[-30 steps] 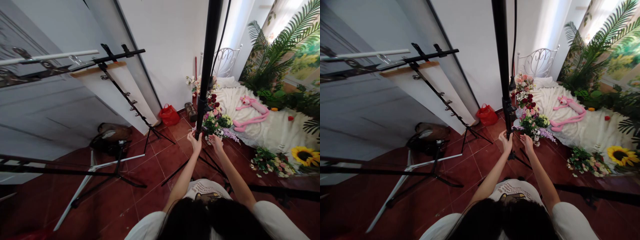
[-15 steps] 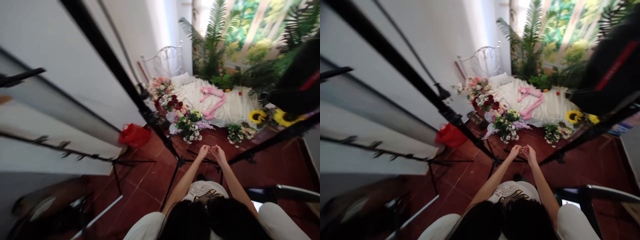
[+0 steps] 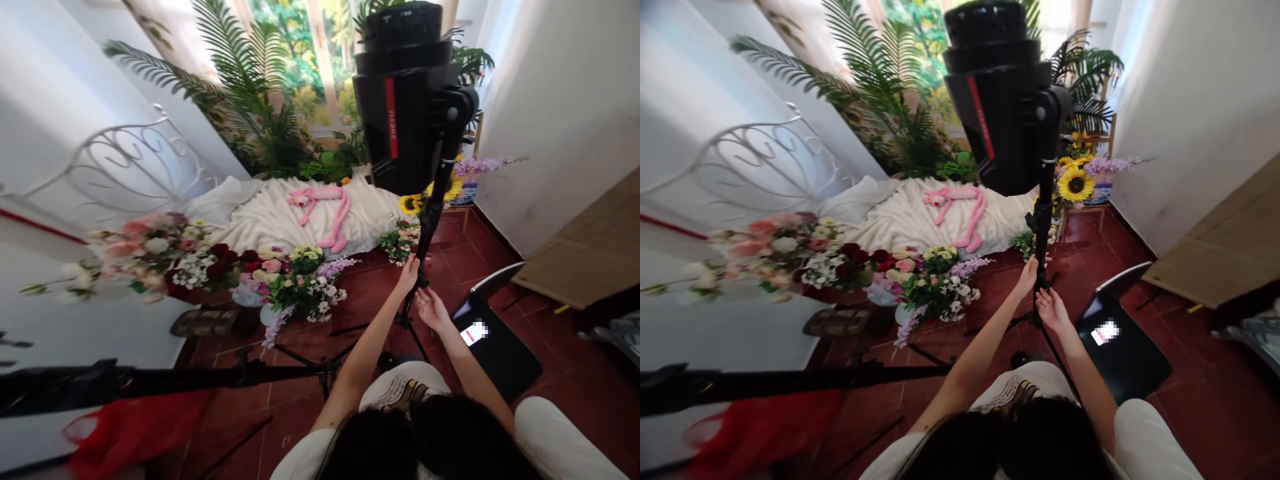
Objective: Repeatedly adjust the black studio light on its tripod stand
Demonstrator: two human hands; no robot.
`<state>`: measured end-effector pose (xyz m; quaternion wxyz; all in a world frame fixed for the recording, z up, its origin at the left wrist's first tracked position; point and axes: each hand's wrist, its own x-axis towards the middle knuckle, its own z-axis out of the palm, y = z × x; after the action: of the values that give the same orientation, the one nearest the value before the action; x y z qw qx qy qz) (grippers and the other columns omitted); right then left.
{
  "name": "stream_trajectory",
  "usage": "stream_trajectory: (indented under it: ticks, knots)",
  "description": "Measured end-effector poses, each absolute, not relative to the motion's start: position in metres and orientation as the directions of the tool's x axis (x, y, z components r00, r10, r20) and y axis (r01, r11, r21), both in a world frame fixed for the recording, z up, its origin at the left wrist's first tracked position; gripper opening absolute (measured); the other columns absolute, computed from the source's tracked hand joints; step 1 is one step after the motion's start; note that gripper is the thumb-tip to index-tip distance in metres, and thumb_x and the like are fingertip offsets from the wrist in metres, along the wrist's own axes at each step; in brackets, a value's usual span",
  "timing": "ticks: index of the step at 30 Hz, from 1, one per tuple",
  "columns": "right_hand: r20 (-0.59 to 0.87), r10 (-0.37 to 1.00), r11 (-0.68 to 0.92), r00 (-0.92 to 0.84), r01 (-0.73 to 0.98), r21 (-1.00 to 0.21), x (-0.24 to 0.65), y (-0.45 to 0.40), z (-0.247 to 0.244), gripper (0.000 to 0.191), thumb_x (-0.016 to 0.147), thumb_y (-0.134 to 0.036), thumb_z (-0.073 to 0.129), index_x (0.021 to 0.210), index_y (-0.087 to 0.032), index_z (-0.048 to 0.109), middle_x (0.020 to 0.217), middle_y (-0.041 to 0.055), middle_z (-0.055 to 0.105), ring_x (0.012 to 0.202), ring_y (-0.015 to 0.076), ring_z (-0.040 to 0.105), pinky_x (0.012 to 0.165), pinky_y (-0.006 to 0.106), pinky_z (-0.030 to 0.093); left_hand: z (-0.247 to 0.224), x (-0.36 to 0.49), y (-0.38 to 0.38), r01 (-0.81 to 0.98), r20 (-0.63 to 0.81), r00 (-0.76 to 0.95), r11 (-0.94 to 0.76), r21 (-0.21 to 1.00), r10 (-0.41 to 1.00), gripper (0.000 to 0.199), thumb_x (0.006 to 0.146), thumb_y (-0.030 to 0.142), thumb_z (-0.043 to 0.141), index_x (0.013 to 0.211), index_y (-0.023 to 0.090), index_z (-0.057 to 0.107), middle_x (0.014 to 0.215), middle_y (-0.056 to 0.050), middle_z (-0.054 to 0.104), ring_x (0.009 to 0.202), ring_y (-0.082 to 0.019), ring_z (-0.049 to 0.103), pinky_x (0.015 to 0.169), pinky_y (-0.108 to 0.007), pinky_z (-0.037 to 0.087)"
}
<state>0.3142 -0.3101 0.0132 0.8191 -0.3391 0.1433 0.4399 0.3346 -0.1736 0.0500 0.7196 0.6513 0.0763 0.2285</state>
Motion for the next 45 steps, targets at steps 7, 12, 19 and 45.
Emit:
stream_trajectory:
  ticks: [7,12,19,45]
  knots:
    - [-0.504,0.723,0.394,0.473,-0.881,-0.261,0.311,-0.318,0.039,0.03,0.095,-0.041,0.05,0.097,-0.016,0.066,0.086,0.0056,0.073,0.067,0.0101,0.067,0.052,0.015,0.052,0.047,0.34,-0.176,-0.222,0.188,0.899,0.043,0.974,0.395,0.061,0.082,0.074,0.042,0.079,0.016,0.063,0.076,-0.005,0.066,0.068,-0.013,0.06,0.067,-0.027,0.049]
    - [-0.445,0.797,0.411,0.409,-0.907,-0.096,0.313,-0.314,0.039,0.026,0.096,-0.038,0.048,0.096,-0.016,0.061,0.076,0.0013,0.067,0.059,0.0053,0.059,0.046,0.008,0.045,0.044,0.341,-0.178,-0.218,0.174,0.894,0.061,0.974,0.413,0.062,0.079,0.075,0.044,0.076,0.016,0.06,0.075,-0.005,0.066,0.067,-0.013,0.059,0.064,-0.026,0.048]
    - [-0.229,0.945,0.289,0.236,-0.928,0.235,0.33,-0.314,0.025,0.02,0.092,-0.034,0.057,0.084,-0.02,0.046,0.061,-0.0082,0.046,0.043,0.004,0.042,0.033,0.01,0.034,0.04,0.343,-0.179,-0.191,0.138,0.9,0.088,0.978,0.414,0.064,0.077,0.077,0.044,0.077,0.016,0.06,0.079,-0.005,0.066,0.067,-0.012,0.057,0.063,-0.024,0.047]
    - [-0.245,0.291,0.074,0.925,-0.277,-0.958,0.339,-0.304,0.039,0.042,0.06,-0.025,0.081,0.068,-0.023,0.039,0.051,-0.0111,0.041,0.041,0.0051,0.032,0.038,0.017,0.024,0.043,0.343,-0.186,-0.245,0.202,0.846,0.023,0.969,0.494,0.06,0.081,0.074,0.042,0.073,0.017,0.058,0.073,-0.004,0.065,0.063,-0.012,0.055,0.064,-0.025,0.046]
